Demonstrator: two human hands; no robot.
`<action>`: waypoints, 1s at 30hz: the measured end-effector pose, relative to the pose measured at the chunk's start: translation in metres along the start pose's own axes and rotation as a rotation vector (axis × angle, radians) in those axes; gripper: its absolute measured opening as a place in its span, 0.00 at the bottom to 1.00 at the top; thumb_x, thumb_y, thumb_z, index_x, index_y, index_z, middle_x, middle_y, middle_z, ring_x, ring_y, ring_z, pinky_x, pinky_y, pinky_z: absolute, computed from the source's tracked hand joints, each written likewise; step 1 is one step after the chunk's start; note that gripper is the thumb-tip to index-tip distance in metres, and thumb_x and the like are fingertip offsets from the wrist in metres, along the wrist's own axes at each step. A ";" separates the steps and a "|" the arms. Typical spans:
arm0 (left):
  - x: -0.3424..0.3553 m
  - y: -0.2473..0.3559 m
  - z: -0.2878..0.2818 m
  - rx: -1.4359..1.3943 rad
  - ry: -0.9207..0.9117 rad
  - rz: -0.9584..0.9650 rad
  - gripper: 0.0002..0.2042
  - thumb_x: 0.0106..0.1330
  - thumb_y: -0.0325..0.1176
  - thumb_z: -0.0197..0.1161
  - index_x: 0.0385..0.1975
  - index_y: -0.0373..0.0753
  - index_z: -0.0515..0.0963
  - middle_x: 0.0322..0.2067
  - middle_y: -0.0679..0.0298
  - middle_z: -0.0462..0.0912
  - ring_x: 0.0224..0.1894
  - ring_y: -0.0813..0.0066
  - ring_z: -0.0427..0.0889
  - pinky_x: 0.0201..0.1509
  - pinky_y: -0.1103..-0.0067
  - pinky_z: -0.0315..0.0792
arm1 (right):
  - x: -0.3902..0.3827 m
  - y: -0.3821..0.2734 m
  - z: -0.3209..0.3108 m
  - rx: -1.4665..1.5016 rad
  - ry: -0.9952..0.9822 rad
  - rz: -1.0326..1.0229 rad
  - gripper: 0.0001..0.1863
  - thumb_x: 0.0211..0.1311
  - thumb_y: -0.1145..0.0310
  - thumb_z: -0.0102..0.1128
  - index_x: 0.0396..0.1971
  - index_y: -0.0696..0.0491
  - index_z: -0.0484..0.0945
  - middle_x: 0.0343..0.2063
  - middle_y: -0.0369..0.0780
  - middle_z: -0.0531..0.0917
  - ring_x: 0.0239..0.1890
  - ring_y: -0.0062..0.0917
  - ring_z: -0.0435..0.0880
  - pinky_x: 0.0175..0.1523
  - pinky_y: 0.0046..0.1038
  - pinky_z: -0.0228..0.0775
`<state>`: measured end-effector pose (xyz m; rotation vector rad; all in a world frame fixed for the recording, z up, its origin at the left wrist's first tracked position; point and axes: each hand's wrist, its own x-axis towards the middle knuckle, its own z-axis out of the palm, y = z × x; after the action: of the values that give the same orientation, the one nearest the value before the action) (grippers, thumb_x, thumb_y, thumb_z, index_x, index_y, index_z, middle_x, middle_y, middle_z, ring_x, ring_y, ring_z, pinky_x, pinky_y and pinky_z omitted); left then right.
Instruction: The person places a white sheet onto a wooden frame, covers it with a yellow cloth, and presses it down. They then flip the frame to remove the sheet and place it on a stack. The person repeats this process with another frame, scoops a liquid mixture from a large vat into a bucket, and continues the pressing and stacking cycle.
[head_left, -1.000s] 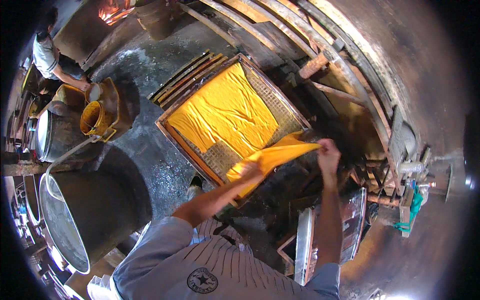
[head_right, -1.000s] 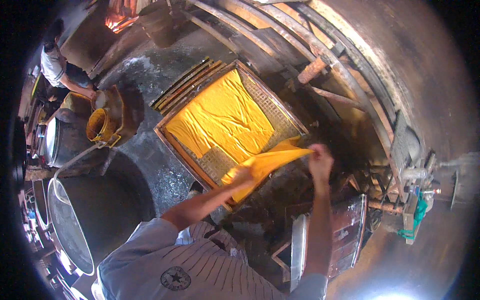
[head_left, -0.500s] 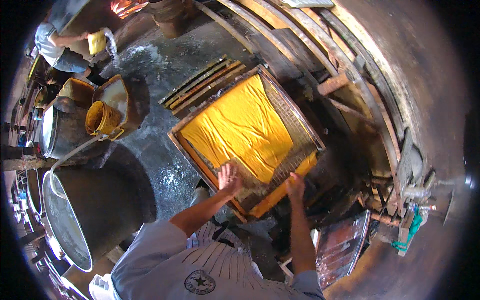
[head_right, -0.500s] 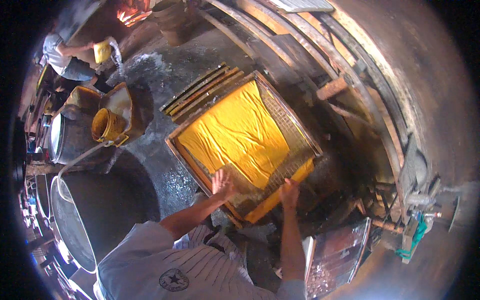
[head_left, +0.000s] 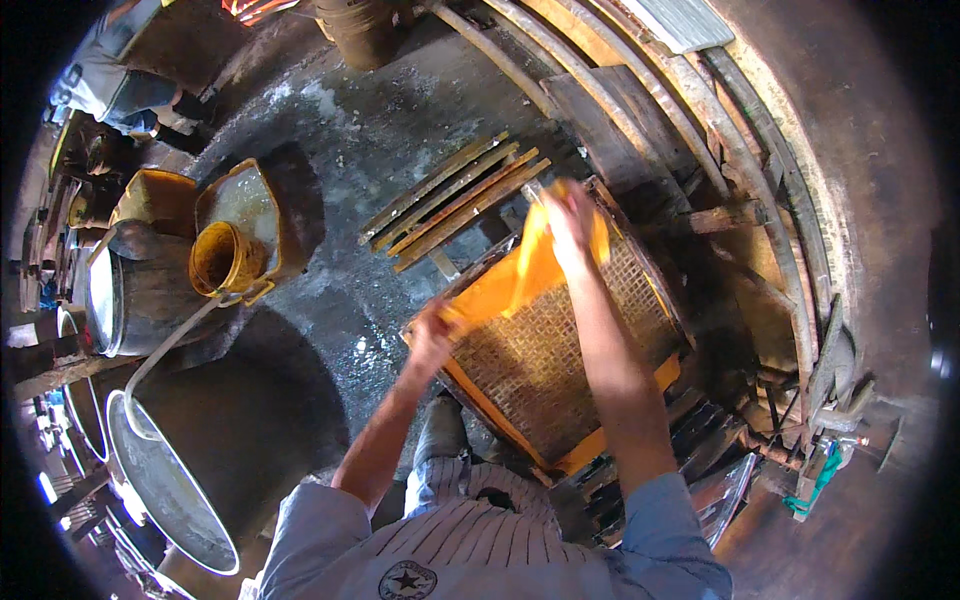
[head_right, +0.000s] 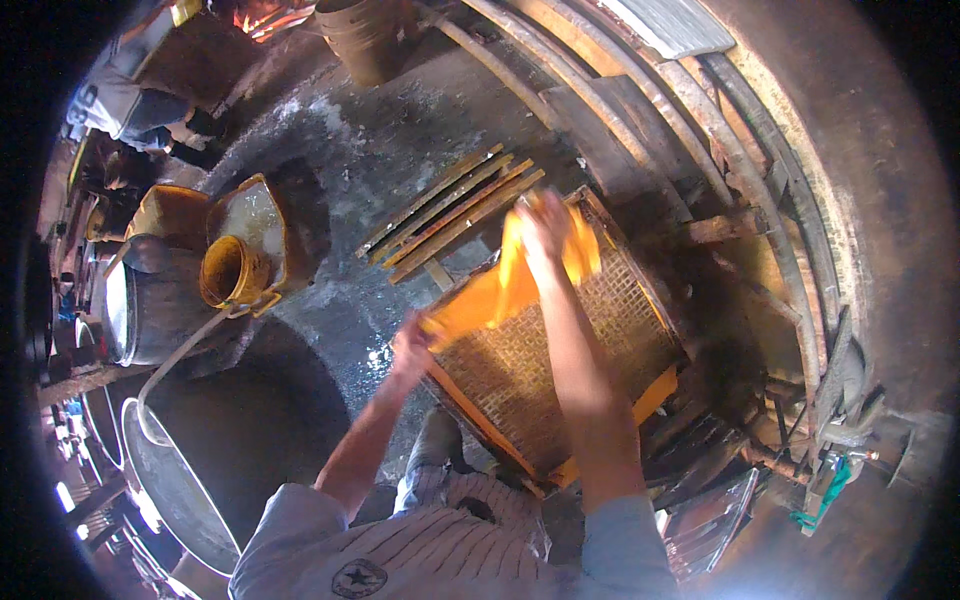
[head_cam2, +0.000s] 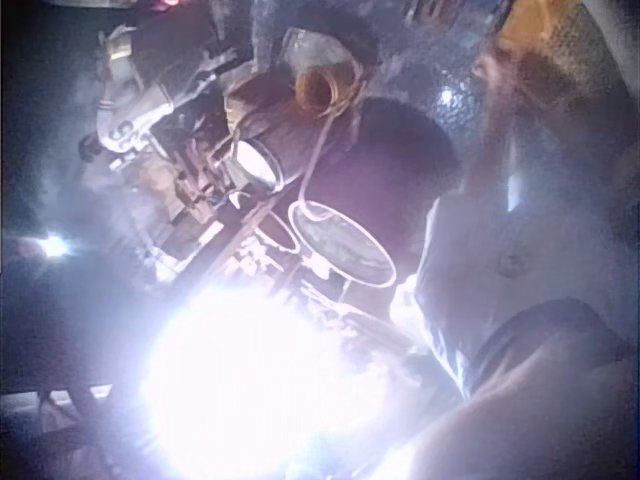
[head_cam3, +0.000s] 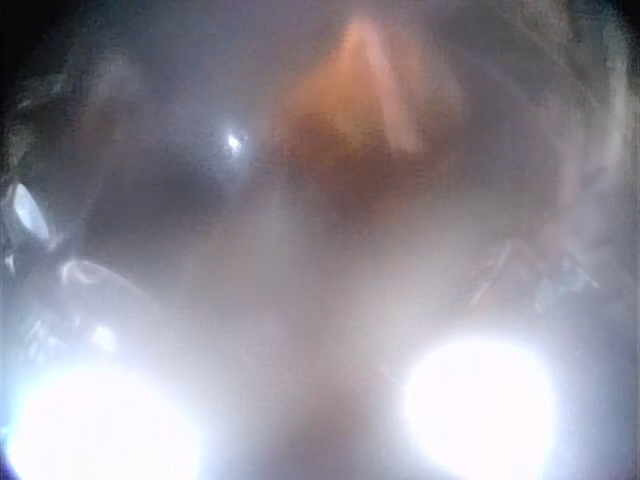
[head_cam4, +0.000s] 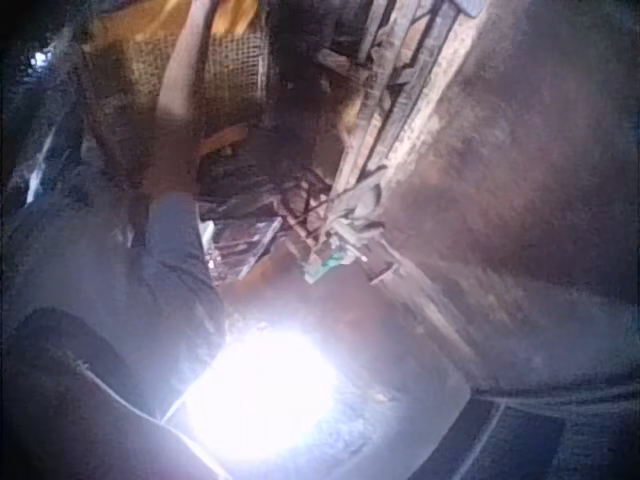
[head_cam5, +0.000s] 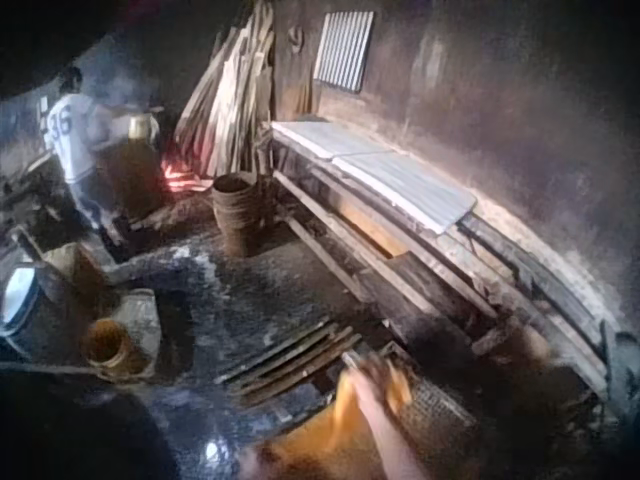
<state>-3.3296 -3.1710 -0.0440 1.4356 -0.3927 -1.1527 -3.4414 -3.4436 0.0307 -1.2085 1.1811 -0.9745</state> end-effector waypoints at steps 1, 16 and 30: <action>0.016 0.036 -0.019 -0.209 0.068 0.091 0.12 0.64 0.28 0.57 0.45 0.36 0.68 0.33 0.66 0.75 0.34 0.76 0.76 0.42 0.76 0.70 | 0.008 -0.045 0.039 0.340 -0.304 -0.061 0.07 0.47 0.79 0.59 0.27 0.54 0.71 0.22 0.33 0.76 0.21 0.16 0.74 0.22 0.20 0.66; -0.002 -0.029 0.031 1.309 -0.097 0.357 0.36 0.49 0.33 0.60 0.59 0.28 0.56 0.59 0.45 0.56 0.61 0.48 0.56 0.63 0.60 0.54 | -0.263 0.156 -0.143 0.219 0.147 0.454 0.11 0.59 0.69 0.59 0.42 0.52 0.74 0.32 0.34 0.77 0.30 0.17 0.74 0.35 0.20 0.68; -0.021 0.000 0.106 1.594 -0.614 0.387 0.14 0.51 0.36 0.59 0.35 0.35 0.75 0.30 0.53 0.81 0.33 0.55 0.81 0.33 0.64 0.74 | -0.584 0.212 -0.304 0.070 0.584 0.596 0.10 0.58 0.63 0.54 0.37 0.50 0.76 0.26 0.35 0.79 0.23 0.25 0.79 0.22 0.27 0.70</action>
<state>-3.4245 -3.2134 -0.0156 2.0437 -2.2750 -0.8413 -3.8427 -2.8931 -0.0899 -0.4516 1.8110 -0.9116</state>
